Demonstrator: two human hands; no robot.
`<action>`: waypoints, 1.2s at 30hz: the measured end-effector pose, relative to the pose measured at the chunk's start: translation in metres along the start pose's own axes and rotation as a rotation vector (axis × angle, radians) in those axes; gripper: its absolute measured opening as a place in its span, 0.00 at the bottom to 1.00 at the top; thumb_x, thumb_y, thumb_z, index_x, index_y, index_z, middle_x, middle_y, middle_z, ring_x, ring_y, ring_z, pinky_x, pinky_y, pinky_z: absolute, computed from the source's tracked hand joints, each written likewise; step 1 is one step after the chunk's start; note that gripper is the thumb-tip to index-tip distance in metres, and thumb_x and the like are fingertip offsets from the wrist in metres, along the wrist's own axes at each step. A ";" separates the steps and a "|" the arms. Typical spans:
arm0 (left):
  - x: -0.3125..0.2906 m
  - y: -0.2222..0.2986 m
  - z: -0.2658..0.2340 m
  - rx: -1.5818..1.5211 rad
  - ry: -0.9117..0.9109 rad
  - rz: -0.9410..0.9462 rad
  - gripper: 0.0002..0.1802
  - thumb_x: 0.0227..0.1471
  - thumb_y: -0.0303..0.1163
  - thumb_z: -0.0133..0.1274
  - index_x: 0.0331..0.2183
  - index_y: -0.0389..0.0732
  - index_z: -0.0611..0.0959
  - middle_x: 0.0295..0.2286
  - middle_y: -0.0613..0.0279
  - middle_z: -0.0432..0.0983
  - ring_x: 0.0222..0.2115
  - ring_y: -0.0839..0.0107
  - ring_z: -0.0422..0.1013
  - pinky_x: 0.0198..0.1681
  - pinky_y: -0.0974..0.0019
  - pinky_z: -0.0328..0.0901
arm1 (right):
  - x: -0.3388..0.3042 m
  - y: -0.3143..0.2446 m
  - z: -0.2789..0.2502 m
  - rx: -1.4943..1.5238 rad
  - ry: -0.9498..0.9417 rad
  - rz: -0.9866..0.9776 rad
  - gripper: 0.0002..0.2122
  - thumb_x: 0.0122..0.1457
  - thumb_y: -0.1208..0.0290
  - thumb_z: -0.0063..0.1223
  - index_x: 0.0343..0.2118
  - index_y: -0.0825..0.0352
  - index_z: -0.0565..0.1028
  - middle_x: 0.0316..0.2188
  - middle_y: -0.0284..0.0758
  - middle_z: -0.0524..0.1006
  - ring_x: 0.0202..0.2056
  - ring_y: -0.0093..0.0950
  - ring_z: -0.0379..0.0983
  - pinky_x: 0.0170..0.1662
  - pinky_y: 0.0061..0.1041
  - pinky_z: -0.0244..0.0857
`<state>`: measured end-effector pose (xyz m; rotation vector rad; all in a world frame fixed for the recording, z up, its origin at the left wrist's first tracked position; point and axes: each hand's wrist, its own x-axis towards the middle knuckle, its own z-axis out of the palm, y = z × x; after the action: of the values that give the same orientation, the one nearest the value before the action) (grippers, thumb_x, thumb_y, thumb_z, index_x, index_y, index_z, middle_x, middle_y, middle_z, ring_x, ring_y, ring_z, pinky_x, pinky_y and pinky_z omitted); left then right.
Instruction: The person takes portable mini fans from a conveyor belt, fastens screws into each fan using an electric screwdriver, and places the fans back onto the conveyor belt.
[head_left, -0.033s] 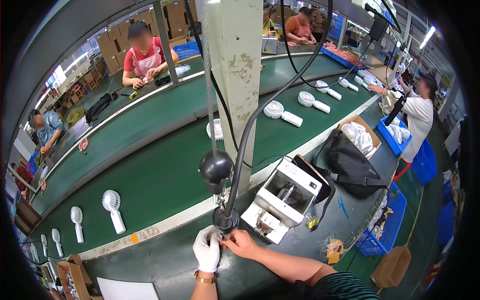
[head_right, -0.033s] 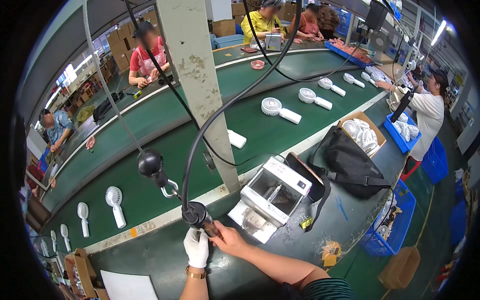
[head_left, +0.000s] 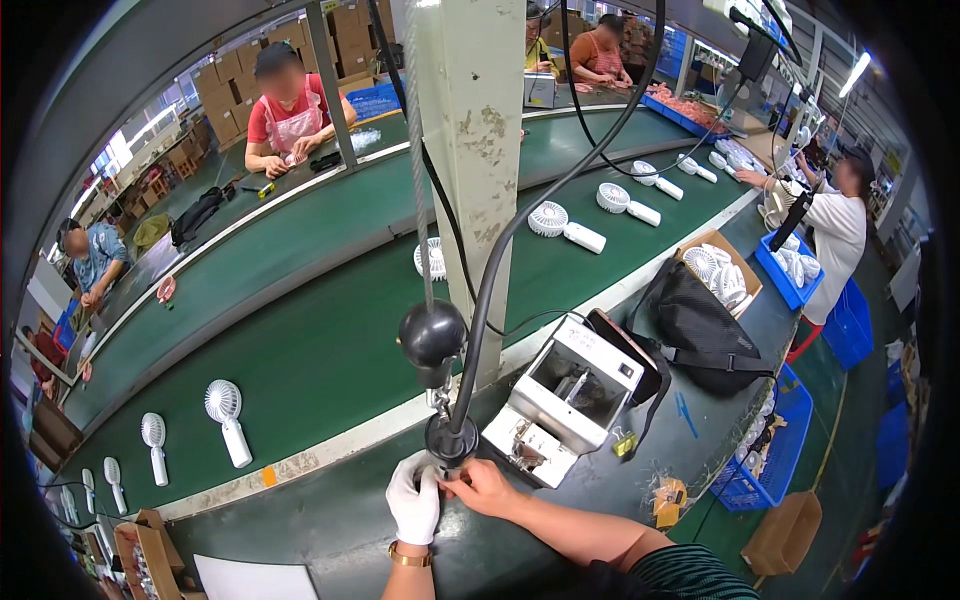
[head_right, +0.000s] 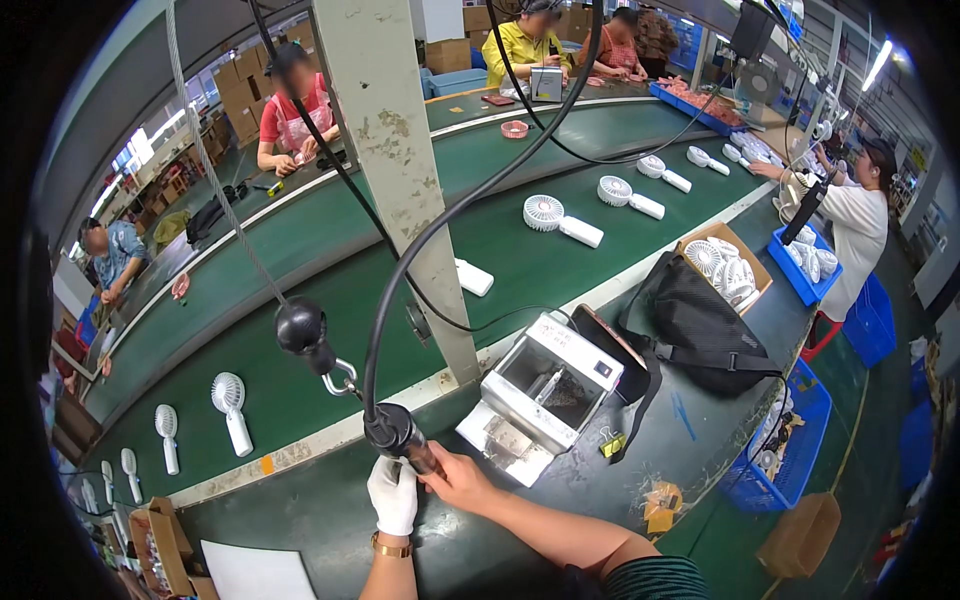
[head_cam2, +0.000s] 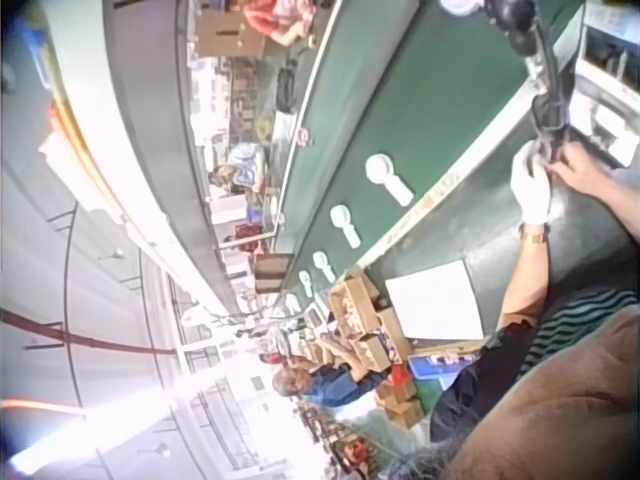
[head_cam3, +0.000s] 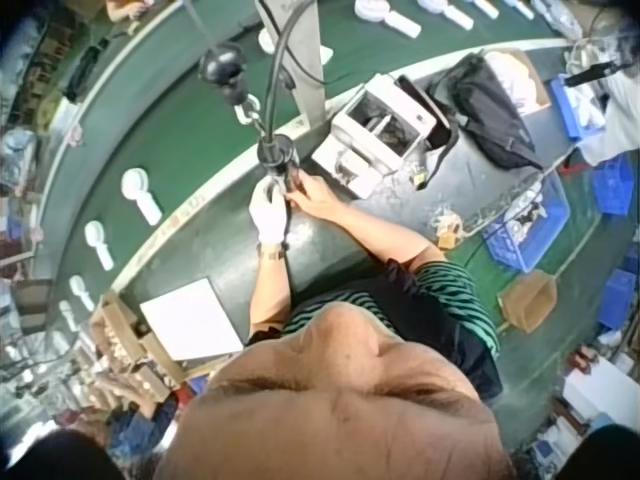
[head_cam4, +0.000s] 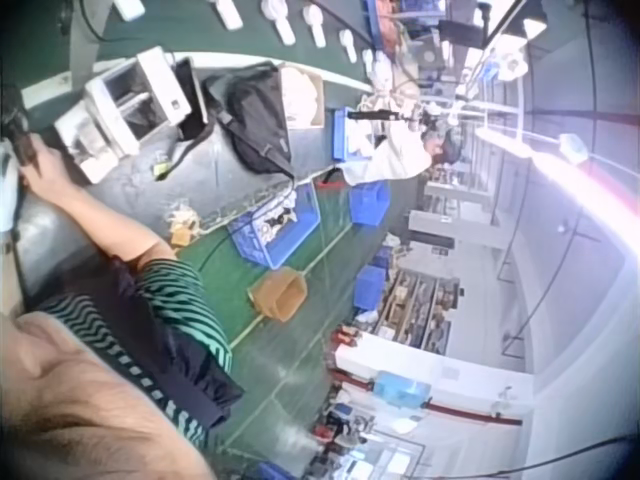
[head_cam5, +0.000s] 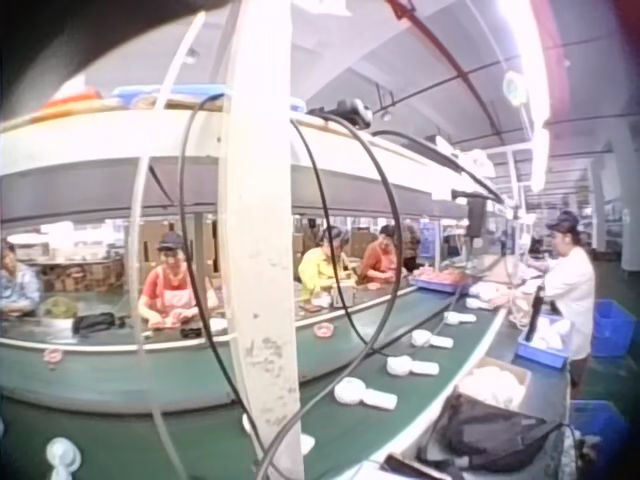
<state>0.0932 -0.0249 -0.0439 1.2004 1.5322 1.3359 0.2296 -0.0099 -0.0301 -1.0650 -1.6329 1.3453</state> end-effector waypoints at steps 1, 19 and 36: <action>0.000 0.000 0.001 0.000 -0.001 0.000 0.11 0.44 0.20 0.47 0.33 0.33 0.79 0.28 0.57 0.75 0.29 0.69 0.71 0.36 0.70 0.65 | 0.000 0.000 -0.001 -0.001 0.002 0.008 0.11 0.54 0.74 0.48 0.38 0.70 0.63 0.20 0.37 0.75 0.23 0.29 0.74 0.27 0.26 0.66; 0.000 0.001 0.000 0.046 0.004 0.021 0.10 0.43 0.20 0.47 0.32 0.33 0.78 0.26 0.58 0.74 0.26 0.70 0.70 0.34 0.70 0.64 | 0.000 -0.008 -0.002 0.012 0.032 0.001 0.08 0.55 0.71 0.51 0.28 0.72 0.70 0.20 0.36 0.76 0.23 0.23 0.74 0.27 0.21 0.67; 0.000 -0.001 0.000 0.019 -0.008 0.036 0.10 0.44 0.20 0.46 0.32 0.32 0.77 0.27 0.57 0.74 0.28 0.70 0.70 0.36 0.70 0.64 | 0.000 0.001 0.000 0.027 0.017 -0.036 0.11 0.54 0.75 0.46 0.41 0.66 0.64 0.21 0.35 0.74 0.22 0.27 0.73 0.27 0.25 0.66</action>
<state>0.0925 -0.0250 -0.0450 1.2492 1.5277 1.3411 0.2300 -0.0101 -0.0310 -1.0235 -1.6098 1.3285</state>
